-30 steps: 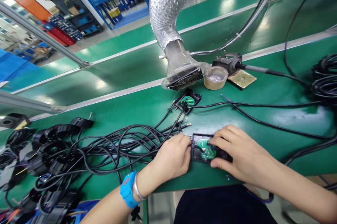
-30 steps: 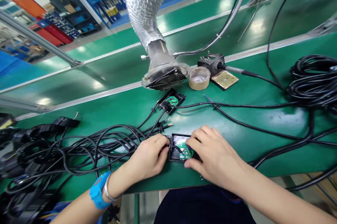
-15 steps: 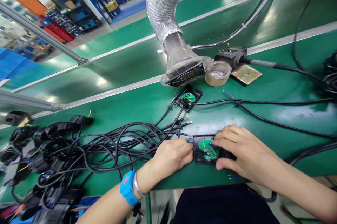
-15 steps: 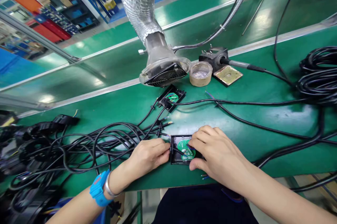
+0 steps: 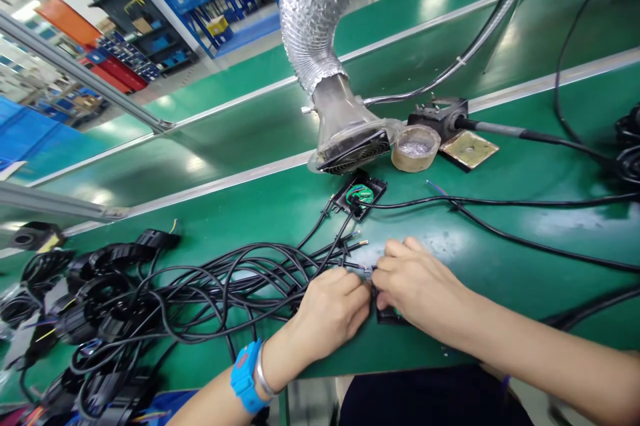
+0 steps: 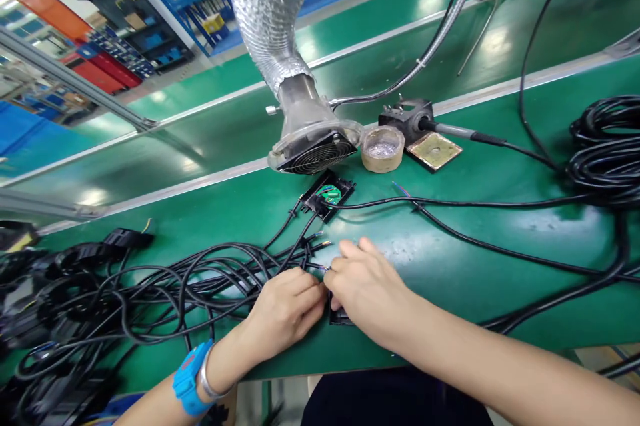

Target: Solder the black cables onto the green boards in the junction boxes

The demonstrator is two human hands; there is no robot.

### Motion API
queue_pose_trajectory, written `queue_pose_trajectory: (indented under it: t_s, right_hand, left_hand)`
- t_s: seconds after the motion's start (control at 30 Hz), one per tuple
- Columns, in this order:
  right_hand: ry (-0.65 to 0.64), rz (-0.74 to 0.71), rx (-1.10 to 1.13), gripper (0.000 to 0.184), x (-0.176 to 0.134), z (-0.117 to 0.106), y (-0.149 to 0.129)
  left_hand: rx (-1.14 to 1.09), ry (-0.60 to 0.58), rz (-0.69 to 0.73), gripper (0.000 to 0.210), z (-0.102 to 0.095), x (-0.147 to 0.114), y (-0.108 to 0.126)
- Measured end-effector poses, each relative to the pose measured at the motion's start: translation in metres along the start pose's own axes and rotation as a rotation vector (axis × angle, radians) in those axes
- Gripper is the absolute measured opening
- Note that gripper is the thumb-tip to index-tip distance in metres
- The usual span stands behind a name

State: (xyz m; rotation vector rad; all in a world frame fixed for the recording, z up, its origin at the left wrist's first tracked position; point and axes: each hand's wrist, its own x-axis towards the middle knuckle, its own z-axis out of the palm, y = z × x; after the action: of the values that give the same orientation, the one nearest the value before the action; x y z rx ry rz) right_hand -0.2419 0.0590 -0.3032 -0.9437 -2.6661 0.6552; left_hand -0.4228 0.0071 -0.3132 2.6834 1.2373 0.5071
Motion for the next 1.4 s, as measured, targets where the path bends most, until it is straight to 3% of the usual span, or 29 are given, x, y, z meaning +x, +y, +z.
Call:
queue_pose_trajectory:
  t_s: [0.1,0.23,0.33,0.4,0.43,0.53,0.7,0.83,0.93,1.03,1.13,1.2,1.3,1.4]
  right_hand:
    - [-0.089,-0.05,-0.031,0.025,0.009,-0.002,-0.001]
    - [-0.15,-0.186,-0.028,0.021,0.009,-0.021,0.009]
    - [0.055,-0.21,-0.073,0.016,0.02,-0.046,0.033]
    - [0.213,-0.101,-0.132,0.019,0.032,-0.057,0.05]
    - [0.231,-0.055,-0.144,0.023,0.038,-0.059,0.057]
    - [0.164,-0.043,-0.097,0.018,0.045,-0.061,0.066]
    - [0.208,0.102,-0.08,0.022,0.012,-0.09,0.059]
    - [-0.147,0.281,-0.22,0.025,-0.017,-0.113,0.07]
    - [-0.296,0.324,-0.343,0.021,-0.027,-0.104,0.076]
    - [-0.19,0.246,-0.496,0.025,-0.027,-0.082,0.073]
    - [0.006,0.145,-0.614,0.036,-0.027,-0.066,0.066]
    - [0.072,0.099,-0.643,0.031,-0.029,-0.061,0.065]
    - [0.053,0.101,-0.594,0.021,-0.028,-0.063,0.068]
    - [-0.093,0.189,-0.443,0.021,-0.018,-0.071,0.073]
  left_hand:
    - [0.032,-0.004,0.032,0.029,-0.001,-0.002,0.002]
    - [-0.109,-0.083,-0.074,0.019,-0.016,0.0,0.003]
    - [-0.182,-0.025,-0.236,0.016,-0.033,0.021,-0.009]
    - [-0.078,0.08,-0.37,0.032,-0.037,0.045,-0.025]
    - [-0.003,0.112,-0.437,0.047,-0.037,0.058,-0.033]
    - [0.108,0.05,-0.554,0.088,-0.027,0.089,-0.054]
    - [-0.053,-0.136,-0.32,0.074,-0.022,0.096,-0.049]
    - [-0.128,-0.271,-0.206,0.07,-0.036,0.091,-0.035]
    - [-0.093,-0.314,-0.163,0.071,-0.039,0.096,-0.03]
    - [-0.087,-0.307,-0.109,0.073,-0.029,0.102,-0.024]
    - [-0.089,-0.221,-0.117,0.067,-0.014,0.103,-0.019]
    - [-0.065,-0.16,-0.11,0.062,-0.006,0.101,-0.017]
    - [-0.072,-0.139,-0.085,0.063,-0.002,0.096,-0.015]
    - [-0.08,-0.155,-0.088,0.065,-0.005,0.094,-0.014]
